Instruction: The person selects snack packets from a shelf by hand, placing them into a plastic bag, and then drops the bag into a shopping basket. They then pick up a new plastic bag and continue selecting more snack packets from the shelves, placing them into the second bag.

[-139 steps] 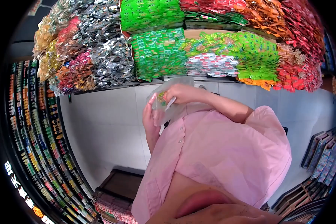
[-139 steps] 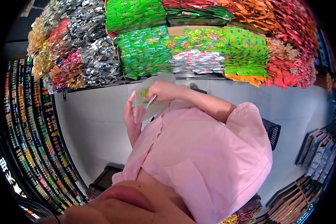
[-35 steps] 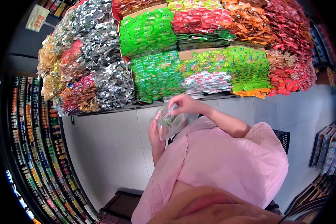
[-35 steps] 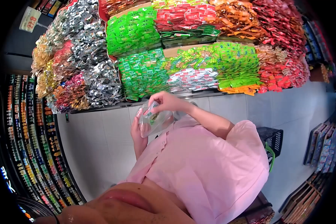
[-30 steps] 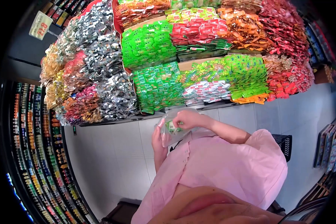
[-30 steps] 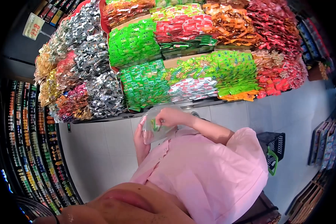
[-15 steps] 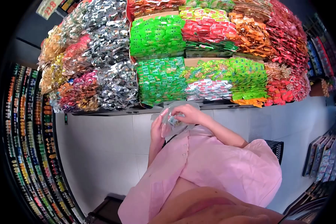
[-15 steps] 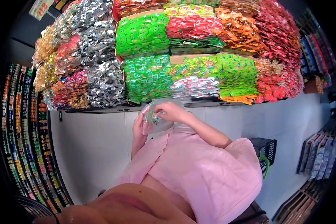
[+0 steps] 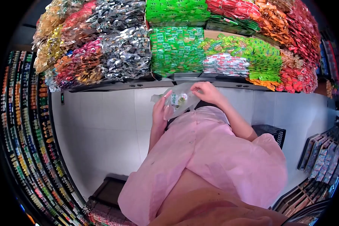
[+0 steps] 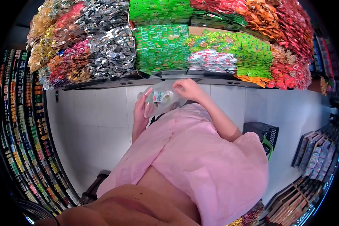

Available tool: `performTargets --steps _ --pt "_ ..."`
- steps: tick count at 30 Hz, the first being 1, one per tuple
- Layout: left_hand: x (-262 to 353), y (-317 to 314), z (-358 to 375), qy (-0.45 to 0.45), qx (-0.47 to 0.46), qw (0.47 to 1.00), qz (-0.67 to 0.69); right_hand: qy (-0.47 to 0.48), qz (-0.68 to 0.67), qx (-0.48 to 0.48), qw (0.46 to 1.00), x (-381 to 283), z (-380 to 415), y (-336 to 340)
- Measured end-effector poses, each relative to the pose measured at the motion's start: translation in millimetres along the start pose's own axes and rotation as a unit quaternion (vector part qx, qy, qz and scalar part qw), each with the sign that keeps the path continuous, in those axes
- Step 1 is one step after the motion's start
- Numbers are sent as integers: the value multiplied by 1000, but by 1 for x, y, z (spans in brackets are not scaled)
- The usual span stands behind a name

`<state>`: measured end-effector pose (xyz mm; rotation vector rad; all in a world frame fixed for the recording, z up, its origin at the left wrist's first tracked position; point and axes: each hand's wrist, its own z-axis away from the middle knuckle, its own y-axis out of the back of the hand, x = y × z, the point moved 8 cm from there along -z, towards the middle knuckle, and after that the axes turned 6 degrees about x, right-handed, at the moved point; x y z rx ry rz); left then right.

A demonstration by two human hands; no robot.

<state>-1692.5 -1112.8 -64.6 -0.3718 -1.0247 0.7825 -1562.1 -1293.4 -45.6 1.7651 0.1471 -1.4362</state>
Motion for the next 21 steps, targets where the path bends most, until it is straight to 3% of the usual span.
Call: performTargets --steps 1,9,14,21 --pt "4 8 6 -6 60 997 -37 3 5 4 1000 -2 1 -3" --pt "7 48 6 -21 80 995 -61 -10 25 10 1000 -14 16 -14" --pt "13 48 11 -33 148 988 -39 -14 67 13 998 0 7 0" --pt "19 66 22 -65 109 992 -5 -17 90 16 996 8 -35 24"
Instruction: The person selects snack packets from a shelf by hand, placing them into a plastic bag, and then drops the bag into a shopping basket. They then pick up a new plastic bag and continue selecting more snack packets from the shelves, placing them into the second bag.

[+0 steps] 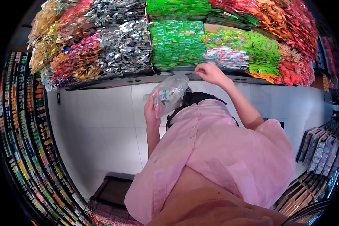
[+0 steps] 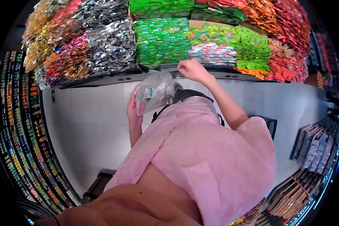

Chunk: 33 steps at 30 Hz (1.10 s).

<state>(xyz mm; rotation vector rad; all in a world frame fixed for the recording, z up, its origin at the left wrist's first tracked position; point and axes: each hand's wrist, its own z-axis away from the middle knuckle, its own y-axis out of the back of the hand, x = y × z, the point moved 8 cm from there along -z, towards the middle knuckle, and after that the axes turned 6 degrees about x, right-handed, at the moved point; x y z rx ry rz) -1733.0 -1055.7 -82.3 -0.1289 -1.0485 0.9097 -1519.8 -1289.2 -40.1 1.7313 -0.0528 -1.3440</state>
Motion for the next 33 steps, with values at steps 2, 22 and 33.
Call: performTargets --steps 2,22,33 --pt "8 -7 5 -14 2 1000 2 -5 22 -3 1000 6 -16 5" --pt "36 -49 8 -71 -99 990 67 1 143 237 961 106 -189 61" --pt "45 -86 7 -93 91 991 -25 21 160 200 966 129 -203 48"
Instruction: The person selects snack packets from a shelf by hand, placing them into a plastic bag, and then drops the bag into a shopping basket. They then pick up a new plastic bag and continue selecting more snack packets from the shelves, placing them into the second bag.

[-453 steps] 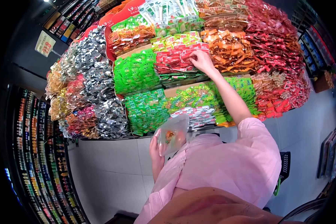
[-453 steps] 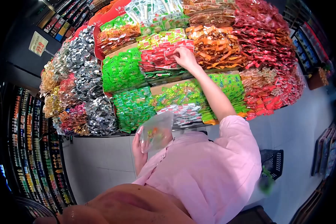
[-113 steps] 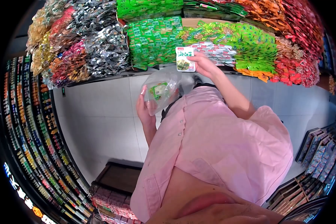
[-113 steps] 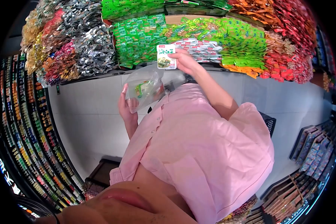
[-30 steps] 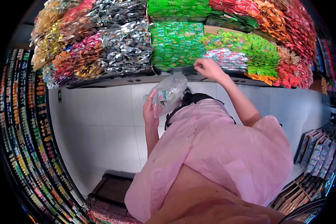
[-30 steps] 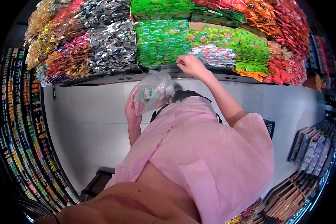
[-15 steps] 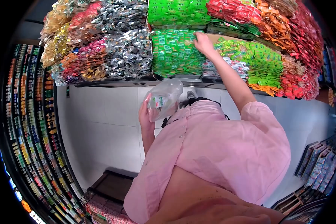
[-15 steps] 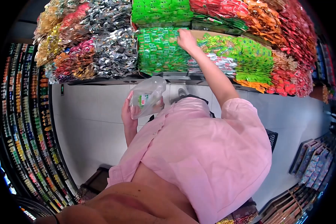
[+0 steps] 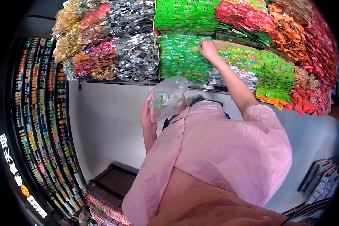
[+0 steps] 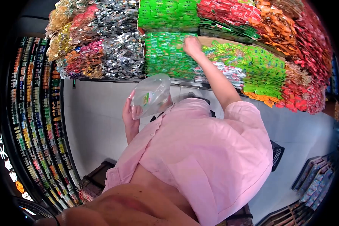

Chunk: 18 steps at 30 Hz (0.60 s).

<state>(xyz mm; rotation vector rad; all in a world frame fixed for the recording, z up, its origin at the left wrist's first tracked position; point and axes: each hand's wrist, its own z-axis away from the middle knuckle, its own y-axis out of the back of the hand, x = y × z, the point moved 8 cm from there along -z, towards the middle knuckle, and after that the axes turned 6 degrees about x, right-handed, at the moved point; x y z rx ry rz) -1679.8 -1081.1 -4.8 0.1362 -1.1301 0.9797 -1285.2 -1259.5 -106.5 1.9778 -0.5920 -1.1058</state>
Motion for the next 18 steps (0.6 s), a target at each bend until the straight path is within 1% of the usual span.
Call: performTargets --steps 4,7,8,10,11,12,14,15,16,17,18 --pt "0 -6 -1 -1 -7 1000 -2 6 -20 32 999 3 1 5" --pt "-5 0 -10 7 -19 1000 19 -105 -168 -45 979 4 1 16" --pt "-6 2 -14 9 -24 999 25 -134 -270 -26 953 9 0 13" --pt "-3 -7 -16 15 -40 999 29 -187 -460 14 868 7 -1 22" --pt "-2 -10 -19 19 -48 998 31 -287 -578 3 764 13 11 17" --pt "-1 -9 -23 27 -57 998 30 -299 -631 0 716 -3 19 30" --pt "-6 -16 -32 79 -218 966 114 -318 -726 -5 609 -26 34 43" --pt "-14 -10 -44 119 -365 902 198 -328 -750 -27 573 -24 42 28" --pt "-13 -12 -47 123 -373 899 193 -315 -740 -62 591 -30 48 23" --pt "-12 -13 -50 128 -382 896 188 -310 -746 -63 586 -34 56 18" --pt "-1 -23 -42 98 -252 958 94 -306 -752 -65 581 -64 66 37"
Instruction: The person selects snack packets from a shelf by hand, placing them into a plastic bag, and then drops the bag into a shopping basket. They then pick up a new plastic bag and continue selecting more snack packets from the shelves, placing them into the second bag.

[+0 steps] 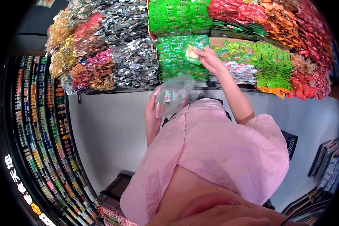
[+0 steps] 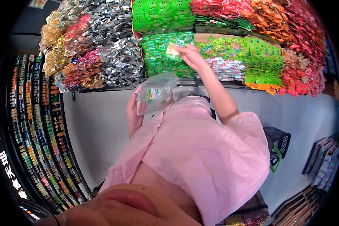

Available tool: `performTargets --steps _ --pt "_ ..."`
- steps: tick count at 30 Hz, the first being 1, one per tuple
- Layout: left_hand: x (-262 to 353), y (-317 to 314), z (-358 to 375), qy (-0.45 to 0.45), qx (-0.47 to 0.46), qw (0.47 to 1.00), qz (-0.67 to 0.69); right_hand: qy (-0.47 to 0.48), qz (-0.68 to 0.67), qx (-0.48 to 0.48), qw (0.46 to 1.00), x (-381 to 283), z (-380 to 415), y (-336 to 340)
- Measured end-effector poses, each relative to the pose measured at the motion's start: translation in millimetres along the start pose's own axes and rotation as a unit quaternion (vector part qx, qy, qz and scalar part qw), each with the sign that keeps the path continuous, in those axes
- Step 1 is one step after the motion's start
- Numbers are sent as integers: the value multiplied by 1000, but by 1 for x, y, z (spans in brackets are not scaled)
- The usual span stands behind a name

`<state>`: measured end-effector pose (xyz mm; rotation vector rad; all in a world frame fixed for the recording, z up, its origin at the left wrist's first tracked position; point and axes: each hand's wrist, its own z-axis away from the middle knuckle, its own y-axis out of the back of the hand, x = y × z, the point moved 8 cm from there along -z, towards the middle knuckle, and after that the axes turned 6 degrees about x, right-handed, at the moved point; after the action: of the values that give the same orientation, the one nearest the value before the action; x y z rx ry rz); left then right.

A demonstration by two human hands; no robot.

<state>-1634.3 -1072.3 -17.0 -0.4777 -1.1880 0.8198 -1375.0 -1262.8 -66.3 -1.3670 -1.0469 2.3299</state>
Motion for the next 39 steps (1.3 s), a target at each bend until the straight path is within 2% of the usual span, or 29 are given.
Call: performTargets --steps 2,5,8,13,16,21,26,29,32,36,37,38,39 --pt "8 5 7 -12 113 991 -74 -7 41 -5 999 1 23 -22" --pt "12 10 3 8 67 996 -61 8 133 2 991 23 26 -16" --pt "17 8 -1 -1 110 988 -107 54 223 14 973 12 49 -39" --pt "27 -3 6 15 109 986 -122 92 218 -14 971 13 73 -80" --pt "31 -10 7 24 138 981 -135 114 229 -25 966 15 83 -101" --pt "31 6 11 32 81 990 -107 128 260 -62 955 27 98 -129" --pt "34 21 10 14 23 997 -73 129 283 -57 949 41 114 -145" --pt "36 23 14 25 57 995 -75 128 295 -53 945 52 116 -148" --pt "37 23 18 32 -12 998 -48 129 279 -45 951 60 126 -155" --pt "39 17 19 34 16 997 -66 124 314 -42 941 73 141 -153" --pt "40 13 23 39 23 997 -65 83 362 -31 928 72 152 -159" --pt "43 11 26 43 30 996 -65 59 325 -70 941 90 146 -148" --pt "41 15 26 54 -11 998 -29 84 362 -91 924 99 143 -143"
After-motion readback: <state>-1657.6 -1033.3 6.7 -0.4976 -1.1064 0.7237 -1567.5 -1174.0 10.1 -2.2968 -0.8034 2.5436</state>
